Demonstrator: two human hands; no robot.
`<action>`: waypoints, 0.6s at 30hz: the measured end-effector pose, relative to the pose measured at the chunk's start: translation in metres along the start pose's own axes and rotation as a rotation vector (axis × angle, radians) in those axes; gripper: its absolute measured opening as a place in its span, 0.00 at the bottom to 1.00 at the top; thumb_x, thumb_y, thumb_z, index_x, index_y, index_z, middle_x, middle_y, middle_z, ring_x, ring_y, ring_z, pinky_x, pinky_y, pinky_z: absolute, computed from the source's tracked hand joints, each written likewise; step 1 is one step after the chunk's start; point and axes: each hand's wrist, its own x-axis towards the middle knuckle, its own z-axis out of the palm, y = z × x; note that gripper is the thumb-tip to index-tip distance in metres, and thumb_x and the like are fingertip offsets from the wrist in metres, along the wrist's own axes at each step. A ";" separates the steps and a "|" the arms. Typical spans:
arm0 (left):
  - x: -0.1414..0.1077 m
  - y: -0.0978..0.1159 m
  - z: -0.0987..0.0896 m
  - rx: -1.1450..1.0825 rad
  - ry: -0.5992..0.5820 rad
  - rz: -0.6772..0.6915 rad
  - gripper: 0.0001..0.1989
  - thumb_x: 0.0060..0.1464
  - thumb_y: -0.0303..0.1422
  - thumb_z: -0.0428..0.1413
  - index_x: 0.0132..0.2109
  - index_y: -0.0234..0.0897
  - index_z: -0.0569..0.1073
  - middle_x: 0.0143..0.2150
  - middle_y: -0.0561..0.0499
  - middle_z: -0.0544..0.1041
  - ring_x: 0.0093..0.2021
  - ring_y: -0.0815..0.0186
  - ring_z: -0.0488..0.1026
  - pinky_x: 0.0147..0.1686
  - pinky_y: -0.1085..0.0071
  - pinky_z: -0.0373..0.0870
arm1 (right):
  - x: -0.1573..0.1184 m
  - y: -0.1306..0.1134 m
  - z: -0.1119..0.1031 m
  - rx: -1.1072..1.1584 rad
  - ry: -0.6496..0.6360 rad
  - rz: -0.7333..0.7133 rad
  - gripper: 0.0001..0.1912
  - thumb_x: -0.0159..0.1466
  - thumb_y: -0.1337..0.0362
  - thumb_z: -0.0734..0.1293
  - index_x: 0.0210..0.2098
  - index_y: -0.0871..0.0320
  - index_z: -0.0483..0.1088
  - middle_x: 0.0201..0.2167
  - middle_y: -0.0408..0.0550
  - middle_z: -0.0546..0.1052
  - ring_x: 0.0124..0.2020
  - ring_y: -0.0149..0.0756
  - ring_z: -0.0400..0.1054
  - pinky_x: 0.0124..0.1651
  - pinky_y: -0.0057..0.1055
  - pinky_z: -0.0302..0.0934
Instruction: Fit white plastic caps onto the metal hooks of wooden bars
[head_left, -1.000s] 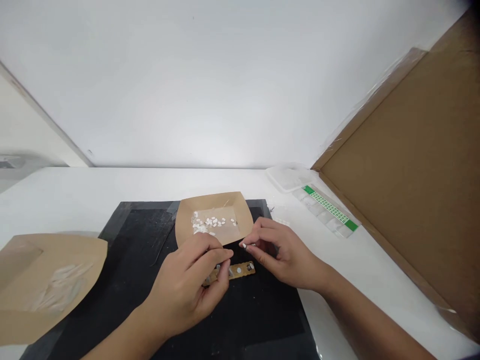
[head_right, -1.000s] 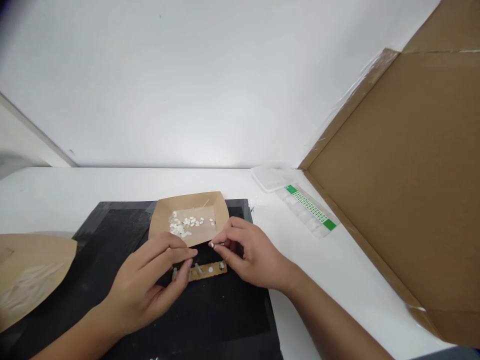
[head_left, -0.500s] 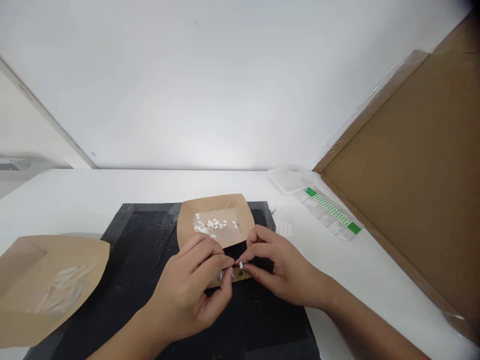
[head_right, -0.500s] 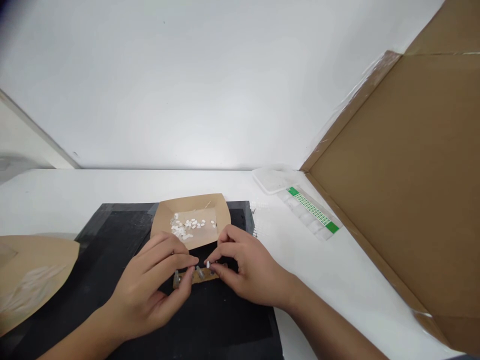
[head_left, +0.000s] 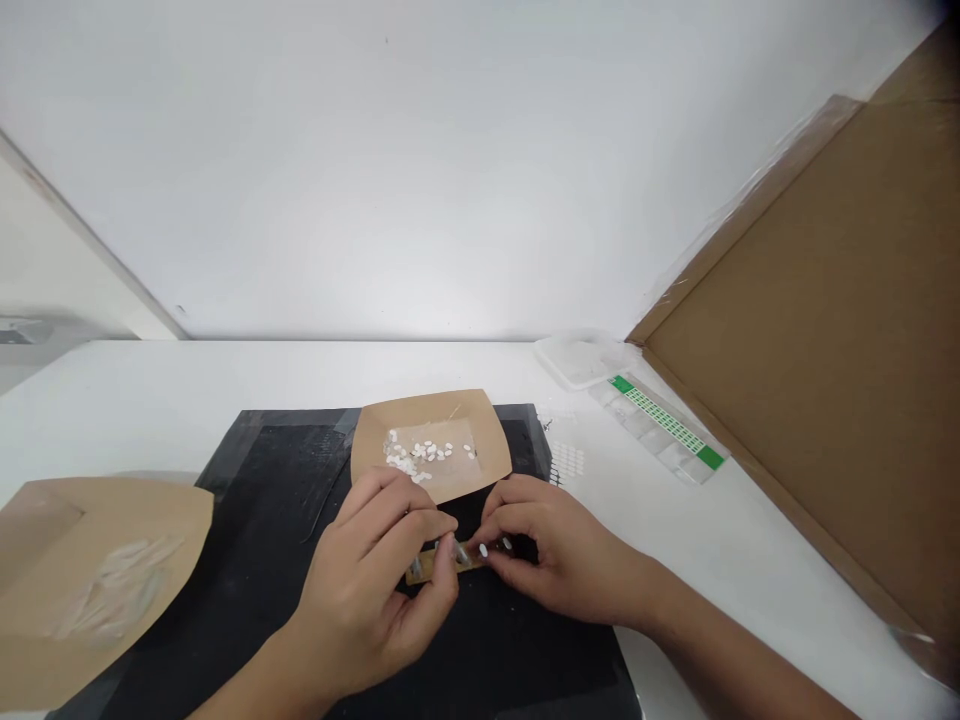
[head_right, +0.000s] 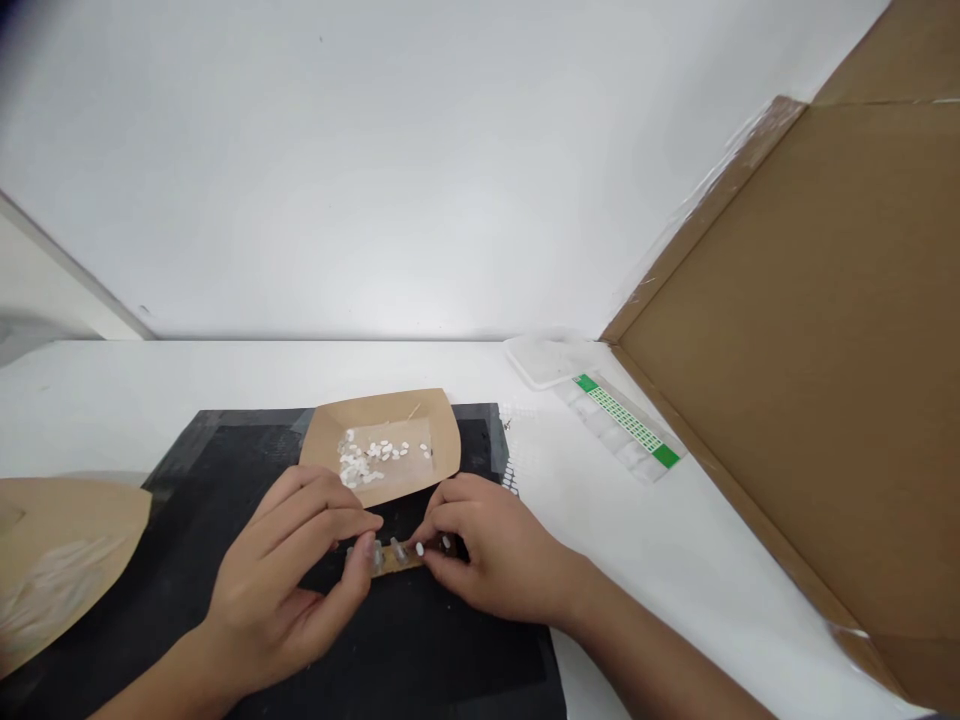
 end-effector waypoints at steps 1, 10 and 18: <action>0.000 0.000 0.000 0.002 0.003 -0.003 0.10 0.58 0.15 0.61 0.43 0.32 0.77 0.35 0.45 0.75 0.39 0.59 0.69 0.41 0.59 0.70 | 0.000 0.001 0.000 -0.009 -0.010 0.005 0.10 0.65 0.74 0.73 0.42 0.55 0.82 0.39 0.46 0.81 0.44 0.39 0.74 0.47 0.33 0.68; 0.000 0.000 0.000 0.006 -0.016 -0.025 0.10 0.59 0.16 0.60 0.44 0.34 0.76 0.36 0.46 0.75 0.39 0.59 0.69 0.40 0.59 0.70 | -0.001 0.000 -0.003 -0.060 -0.044 0.010 0.14 0.65 0.73 0.72 0.48 0.54 0.78 0.39 0.45 0.80 0.43 0.39 0.72 0.45 0.33 0.67; -0.001 -0.001 0.000 0.003 -0.021 -0.041 0.10 0.60 0.16 0.60 0.44 0.34 0.76 0.37 0.45 0.75 0.40 0.59 0.69 0.41 0.59 0.69 | -0.004 0.002 -0.016 -0.193 -0.065 0.119 0.09 0.62 0.66 0.78 0.40 0.55 0.76 0.38 0.43 0.79 0.40 0.37 0.72 0.39 0.31 0.62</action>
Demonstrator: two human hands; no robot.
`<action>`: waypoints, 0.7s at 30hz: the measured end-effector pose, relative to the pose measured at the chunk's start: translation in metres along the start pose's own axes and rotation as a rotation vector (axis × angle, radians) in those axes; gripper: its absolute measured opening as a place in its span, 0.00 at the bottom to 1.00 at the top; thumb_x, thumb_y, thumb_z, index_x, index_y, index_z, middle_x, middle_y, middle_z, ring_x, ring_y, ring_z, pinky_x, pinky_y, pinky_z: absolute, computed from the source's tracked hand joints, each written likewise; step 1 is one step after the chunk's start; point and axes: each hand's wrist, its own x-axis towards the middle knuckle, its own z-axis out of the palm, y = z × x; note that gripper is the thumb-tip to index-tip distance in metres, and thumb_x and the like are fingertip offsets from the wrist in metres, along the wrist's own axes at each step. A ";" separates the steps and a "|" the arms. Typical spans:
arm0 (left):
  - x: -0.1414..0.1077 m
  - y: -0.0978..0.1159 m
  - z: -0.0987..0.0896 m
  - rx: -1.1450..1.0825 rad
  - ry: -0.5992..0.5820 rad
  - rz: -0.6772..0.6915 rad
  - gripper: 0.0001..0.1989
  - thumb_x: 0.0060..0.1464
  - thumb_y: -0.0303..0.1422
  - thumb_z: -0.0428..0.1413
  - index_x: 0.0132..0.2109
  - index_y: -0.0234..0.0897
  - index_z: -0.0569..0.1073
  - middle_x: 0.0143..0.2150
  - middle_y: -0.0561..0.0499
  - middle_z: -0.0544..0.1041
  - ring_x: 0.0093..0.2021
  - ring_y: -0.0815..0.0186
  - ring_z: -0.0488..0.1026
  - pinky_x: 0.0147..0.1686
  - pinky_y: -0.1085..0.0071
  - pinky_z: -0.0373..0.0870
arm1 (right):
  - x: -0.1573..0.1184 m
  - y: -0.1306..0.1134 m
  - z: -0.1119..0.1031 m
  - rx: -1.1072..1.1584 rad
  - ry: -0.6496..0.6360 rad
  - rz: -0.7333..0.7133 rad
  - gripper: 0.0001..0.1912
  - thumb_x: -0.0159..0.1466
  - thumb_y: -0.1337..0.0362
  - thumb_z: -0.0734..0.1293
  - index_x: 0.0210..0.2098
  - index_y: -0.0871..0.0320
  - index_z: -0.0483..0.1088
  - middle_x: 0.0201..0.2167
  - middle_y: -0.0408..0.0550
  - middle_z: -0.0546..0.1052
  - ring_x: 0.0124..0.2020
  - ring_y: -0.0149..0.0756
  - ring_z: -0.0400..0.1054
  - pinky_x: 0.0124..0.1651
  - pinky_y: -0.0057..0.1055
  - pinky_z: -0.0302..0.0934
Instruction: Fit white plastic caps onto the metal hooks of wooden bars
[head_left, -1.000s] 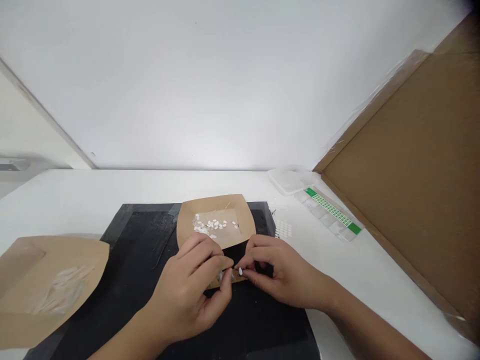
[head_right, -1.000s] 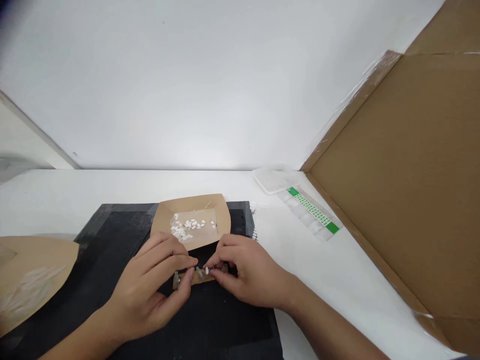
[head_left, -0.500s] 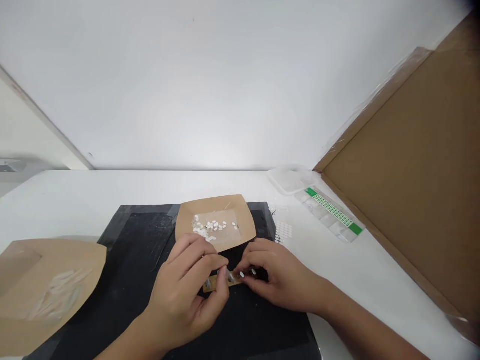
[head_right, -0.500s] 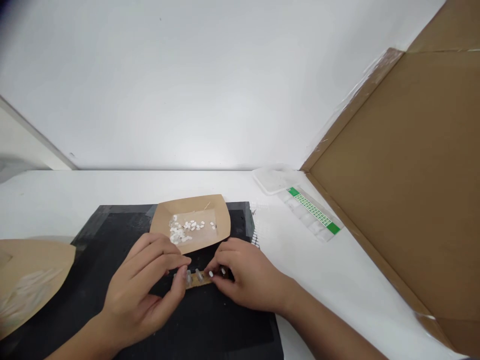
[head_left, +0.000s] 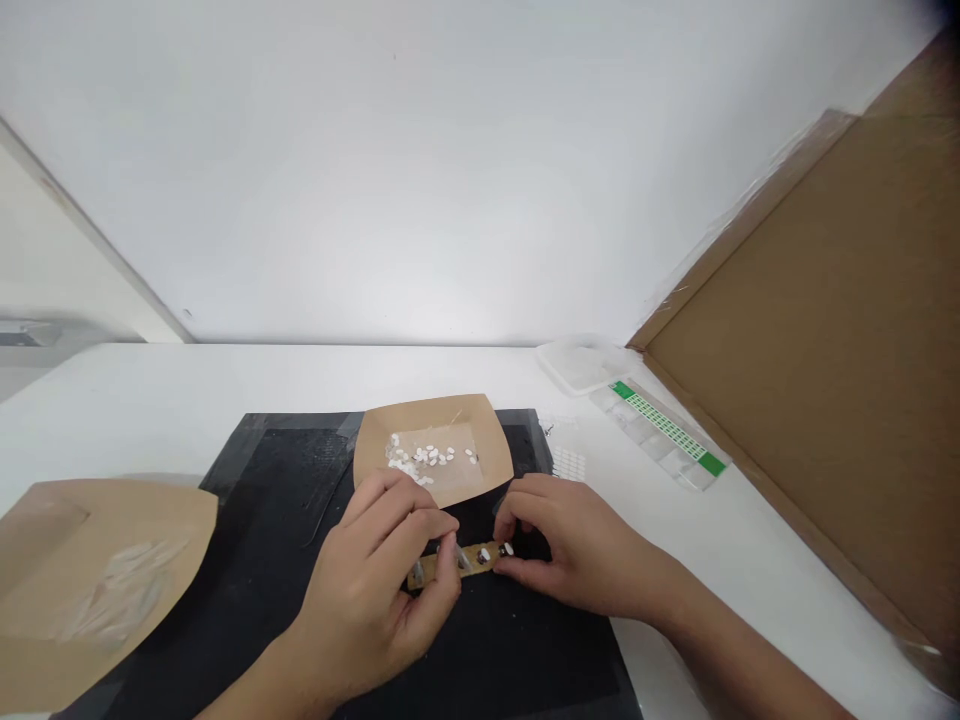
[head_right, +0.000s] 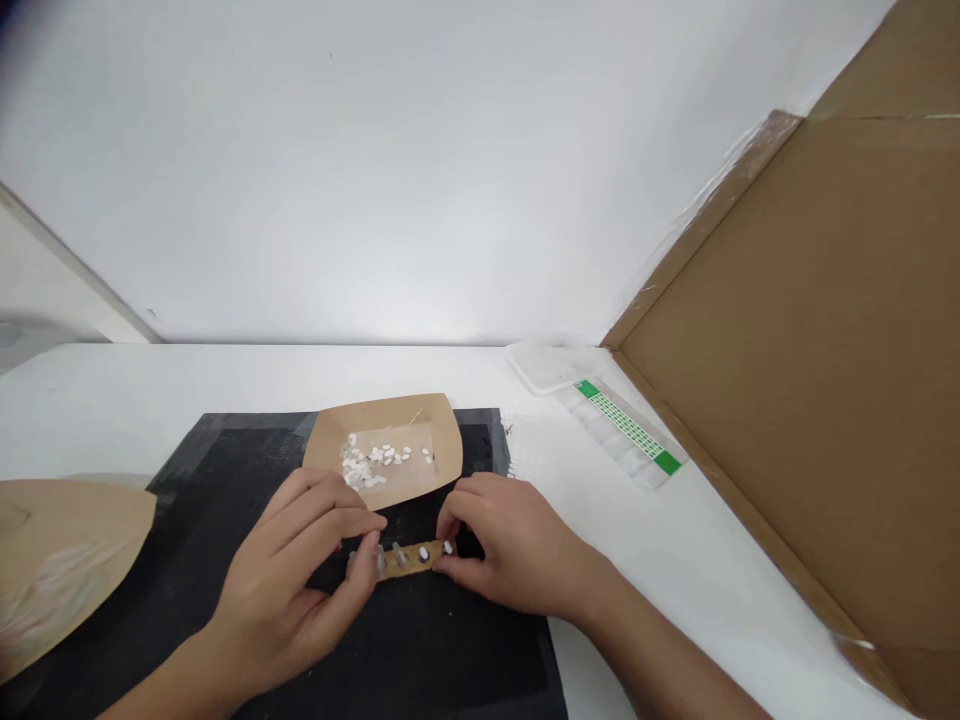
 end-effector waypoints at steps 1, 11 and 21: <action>0.000 0.000 0.000 -0.003 -0.003 -0.001 0.10 0.60 0.16 0.60 0.44 0.33 0.76 0.37 0.45 0.75 0.40 0.59 0.69 0.42 0.59 0.69 | 0.000 0.001 0.000 -0.007 -0.003 0.013 0.08 0.63 0.65 0.78 0.39 0.55 0.77 0.38 0.43 0.79 0.39 0.37 0.72 0.39 0.31 0.62; -0.001 0.000 0.001 -0.021 -0.030 0.004 0.10 0.60 0.16 0.59 0.44 0.33 0.76 0.36 0.46 0.74 0.40 0.59 0.68 0.41 0.59 0.68 | 0.003 0.005 -0.004 0.088 -0.016 0.053 0.04 0.67 0.69 0.76 0.37 0.57 0.79 0.35 0.44 0.82 0.37 0.37 0.76 0.42 0.32 0.66; 0.002 0.004 0.002 -0.062 -0.047 0.055 0.12 0.61 0.17 0.57 0.47 0.35 0.77 0.37 0.46 0.75 0.39 0.59 0.70 0.42 0.59 0.70 | -0.005 -0.010 -0.002 0.470 0.181 -0.037 0.03 0.70 0.64 0.73 0.38 0.55 0.78 0.42 0.46 0.84 0.43 0.36 0.79 0.45 0.31 0.70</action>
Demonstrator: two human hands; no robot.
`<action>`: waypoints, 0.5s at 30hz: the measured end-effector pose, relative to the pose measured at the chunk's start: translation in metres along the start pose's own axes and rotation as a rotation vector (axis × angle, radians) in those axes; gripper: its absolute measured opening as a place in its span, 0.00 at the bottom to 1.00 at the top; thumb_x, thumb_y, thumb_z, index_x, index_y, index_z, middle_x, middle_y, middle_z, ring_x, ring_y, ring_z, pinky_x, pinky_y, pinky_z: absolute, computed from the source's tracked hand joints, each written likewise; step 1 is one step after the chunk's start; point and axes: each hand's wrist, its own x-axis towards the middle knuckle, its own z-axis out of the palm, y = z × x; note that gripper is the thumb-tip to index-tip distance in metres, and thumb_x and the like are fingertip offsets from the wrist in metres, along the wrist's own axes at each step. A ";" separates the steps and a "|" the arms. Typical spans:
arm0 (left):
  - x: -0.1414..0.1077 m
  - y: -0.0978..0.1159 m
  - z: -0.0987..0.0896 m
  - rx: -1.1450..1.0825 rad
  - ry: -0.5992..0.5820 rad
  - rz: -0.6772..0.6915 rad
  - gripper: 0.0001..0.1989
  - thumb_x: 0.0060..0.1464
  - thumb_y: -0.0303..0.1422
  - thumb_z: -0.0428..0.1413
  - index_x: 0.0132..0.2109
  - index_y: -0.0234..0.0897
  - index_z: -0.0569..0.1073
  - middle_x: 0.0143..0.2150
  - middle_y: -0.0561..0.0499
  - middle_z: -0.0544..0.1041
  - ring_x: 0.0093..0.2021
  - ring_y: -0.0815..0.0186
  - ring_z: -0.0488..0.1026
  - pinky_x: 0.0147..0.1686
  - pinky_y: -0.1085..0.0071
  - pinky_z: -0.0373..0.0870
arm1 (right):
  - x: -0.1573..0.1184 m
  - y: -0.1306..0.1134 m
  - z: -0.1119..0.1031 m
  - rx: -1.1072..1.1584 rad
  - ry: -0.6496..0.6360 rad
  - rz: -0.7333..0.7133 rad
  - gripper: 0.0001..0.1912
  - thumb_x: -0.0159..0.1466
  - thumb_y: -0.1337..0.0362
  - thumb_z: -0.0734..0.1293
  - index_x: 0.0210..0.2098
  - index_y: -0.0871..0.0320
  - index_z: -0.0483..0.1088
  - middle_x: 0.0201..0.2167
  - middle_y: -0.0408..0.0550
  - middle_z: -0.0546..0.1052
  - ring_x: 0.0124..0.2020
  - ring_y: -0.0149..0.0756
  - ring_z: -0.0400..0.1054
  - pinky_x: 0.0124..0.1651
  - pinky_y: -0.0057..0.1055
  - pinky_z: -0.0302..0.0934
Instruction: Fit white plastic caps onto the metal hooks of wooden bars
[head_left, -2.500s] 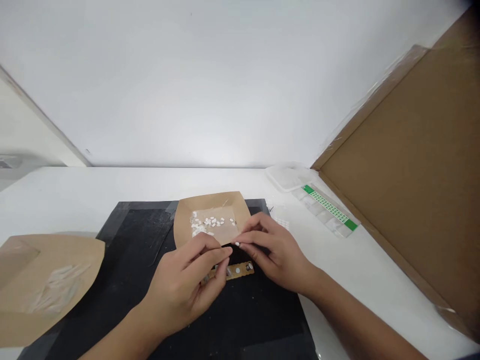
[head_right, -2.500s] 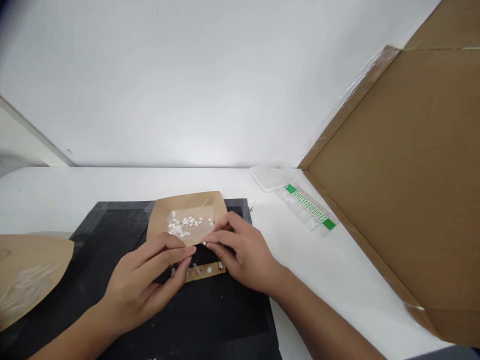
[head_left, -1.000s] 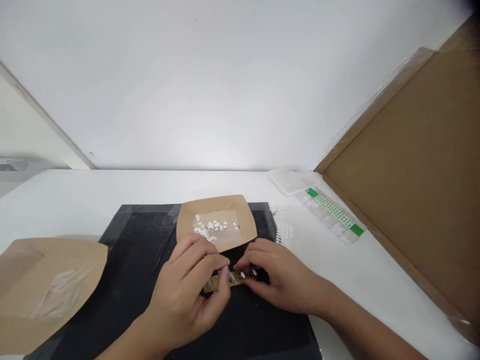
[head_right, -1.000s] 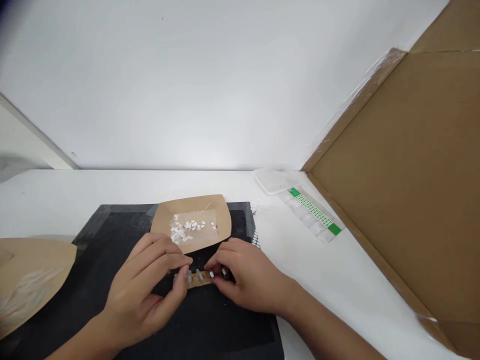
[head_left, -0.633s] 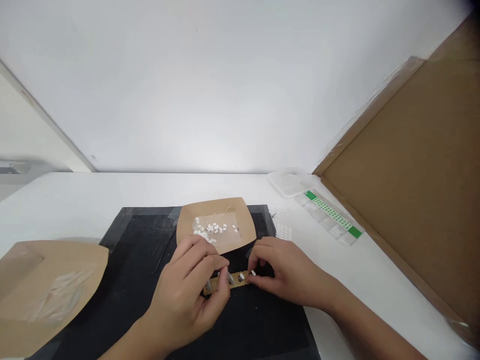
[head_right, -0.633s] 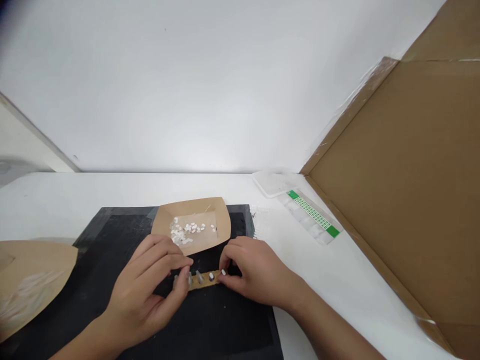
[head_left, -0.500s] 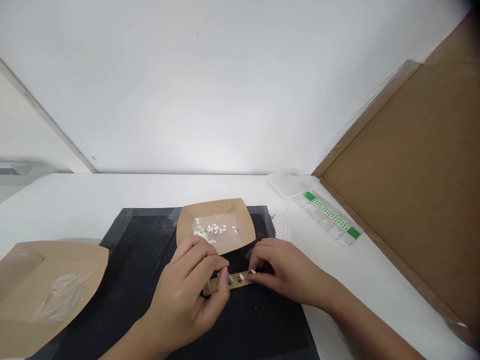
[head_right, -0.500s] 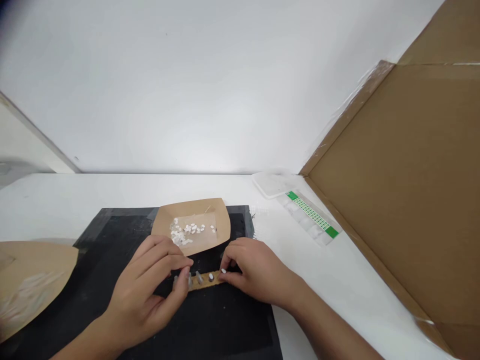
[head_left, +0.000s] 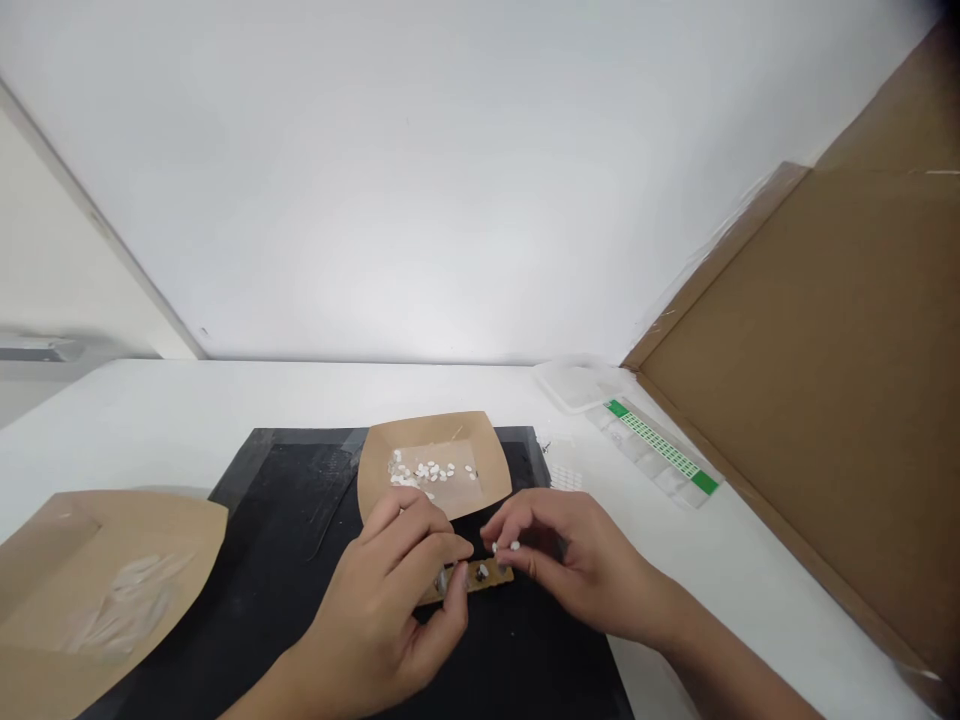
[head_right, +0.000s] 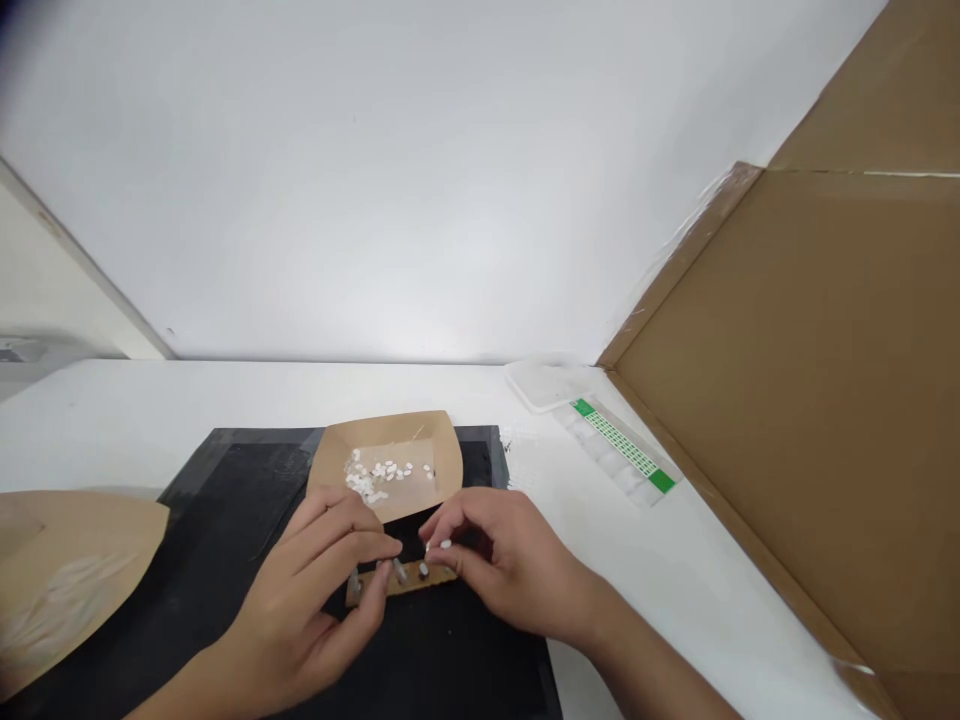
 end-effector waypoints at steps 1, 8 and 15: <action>0.000 0.001 0.000 -0.015 -0.003 0.008 0.13 0.60 0.16 0.57 0.48 0.35 0.77 0.37 0.46 0.76 0.39 0.59 0.70 0.42 0.59 0.70 | -0.001 0.001 0.004 0.064 -0.027 0.010 0.04 0.69 0.63 0.74 0.38 0.55 0.78 0.40 0.46 0.84 0.40 0.36 0.79 0.42 0.30 0.70; -0.001 0.006 -0.003 -0.132 -0.043 0.024 0.15 0.60 0.17 0.57 0.50 0.35 0.78 0.37 0.45 0.76 0.40 0.58 0.73 0.40 0.59 0.73 | -0.003 0.007 0.027 0.525 -0.161 0.186 0.19 0.58 0.55 0.84 0.32 0.59 0.75 0.28 0.41 0.79 0.26 0.29 0.75 0.31 0.24 0.65; 0.006 0.007 -0.002 -0.155 -0.033 0.106 0.13 0.59 0.18 0.61 0.49 0.36 0.79 0.37 0.46 0.78 0.35 0.62 0.73 0.41 0.59 0.77 | -0.005 0.004 0.022 0.587 -0.212 0.260 0.17 0.55 0.57 0.85 0.32 0.59 0.77 0.28 0.39 0.80 0.21 0.23 0.69 0.24 0.19 0.62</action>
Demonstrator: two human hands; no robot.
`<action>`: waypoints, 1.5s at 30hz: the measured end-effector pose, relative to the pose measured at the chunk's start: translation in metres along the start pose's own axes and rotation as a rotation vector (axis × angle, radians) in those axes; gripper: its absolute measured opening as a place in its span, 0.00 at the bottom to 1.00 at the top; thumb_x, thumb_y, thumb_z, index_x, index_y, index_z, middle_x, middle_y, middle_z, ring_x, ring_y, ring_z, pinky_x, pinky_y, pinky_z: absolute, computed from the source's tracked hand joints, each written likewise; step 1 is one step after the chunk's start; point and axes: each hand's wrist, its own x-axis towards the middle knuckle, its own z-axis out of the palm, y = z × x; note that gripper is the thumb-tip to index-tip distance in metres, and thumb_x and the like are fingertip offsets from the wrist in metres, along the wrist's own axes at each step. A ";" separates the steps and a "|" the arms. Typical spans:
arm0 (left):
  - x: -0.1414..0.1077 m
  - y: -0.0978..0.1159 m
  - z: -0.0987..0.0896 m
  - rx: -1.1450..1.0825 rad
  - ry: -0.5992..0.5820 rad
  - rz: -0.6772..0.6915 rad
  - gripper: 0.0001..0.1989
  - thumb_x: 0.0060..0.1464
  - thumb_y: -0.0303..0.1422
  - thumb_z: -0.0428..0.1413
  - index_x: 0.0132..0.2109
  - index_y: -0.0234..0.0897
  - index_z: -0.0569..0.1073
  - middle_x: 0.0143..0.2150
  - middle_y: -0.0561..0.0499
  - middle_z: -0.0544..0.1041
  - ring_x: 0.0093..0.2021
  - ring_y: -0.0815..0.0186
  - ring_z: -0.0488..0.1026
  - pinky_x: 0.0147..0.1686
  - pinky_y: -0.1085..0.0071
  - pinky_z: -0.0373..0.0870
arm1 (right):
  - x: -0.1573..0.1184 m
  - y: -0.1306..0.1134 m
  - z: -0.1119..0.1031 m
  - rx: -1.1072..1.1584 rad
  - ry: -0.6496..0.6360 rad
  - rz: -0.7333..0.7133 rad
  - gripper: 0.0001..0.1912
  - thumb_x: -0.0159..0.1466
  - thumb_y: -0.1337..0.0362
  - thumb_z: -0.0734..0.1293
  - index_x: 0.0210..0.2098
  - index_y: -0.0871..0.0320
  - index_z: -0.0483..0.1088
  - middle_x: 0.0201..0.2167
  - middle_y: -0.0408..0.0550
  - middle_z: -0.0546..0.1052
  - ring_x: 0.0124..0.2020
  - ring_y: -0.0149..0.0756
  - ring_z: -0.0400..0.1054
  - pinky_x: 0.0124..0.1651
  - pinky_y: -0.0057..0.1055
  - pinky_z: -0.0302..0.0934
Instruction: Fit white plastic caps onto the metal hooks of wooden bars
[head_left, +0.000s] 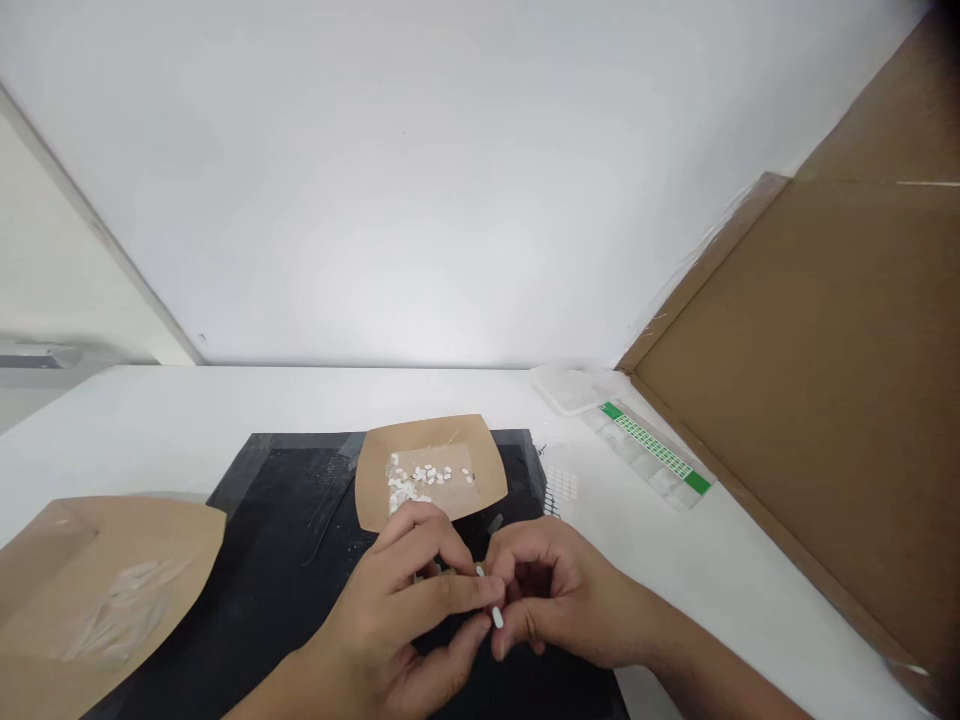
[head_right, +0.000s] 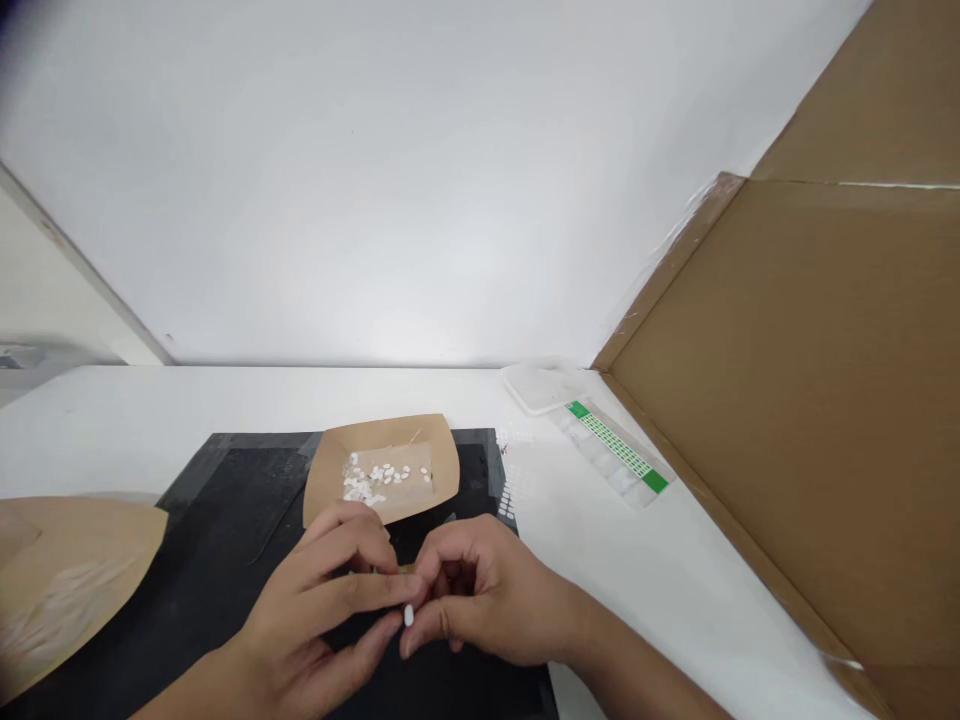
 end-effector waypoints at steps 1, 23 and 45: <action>0.000 0.000 0.000 -0.006 -0.001 0.012 0.13 0.59 0.18 0.62 0.48 0.36 0.80 0.37 0.46 0.79 0.35 0.63 0.73 0.42 0.58 0.77 | 0.000 0.000 0.000 0.004 -0.008 0.002 0.17 0.56 0.58 0.85 0.32 0.59 0.76 0.29 0.39 0.80 0.22 0.23 0.69 0.25 0.19 0.63; 0.006 0.003 -0.012 -0.225 -0.229 -0.119 0.10 0.62 0.19 0.61 0.46 0.37 0.79 0.39 0.45 0.79 0.41 0.60 0.74 0.43 0.62 0.73 | 0.000 0.015 0.003 0.159 -0.157 0.067 0.20 0.58 0.58 0.84 0.34 0.60 0.72 0.30 0.43 0.81 0.29 0.27 0.77 0.35 0.22 0.71; -0.009 -0.006 -0.007 -0.190 -0.186 -0.182 0.11 0.61 0.17 0.57 0.45 0.38 0.71 0.39 0.49 0.73 0.40 0.64 0.69 0.36 0.70 0.67 | 0.000 0.001 0.006 0.157 -0.172 -0.170 0.09 0.72 0.62 0.73 0.41 0.60 0.71 0.33 0.47 0.82 0.37 0.32 0.81 0.47 0.31 0.71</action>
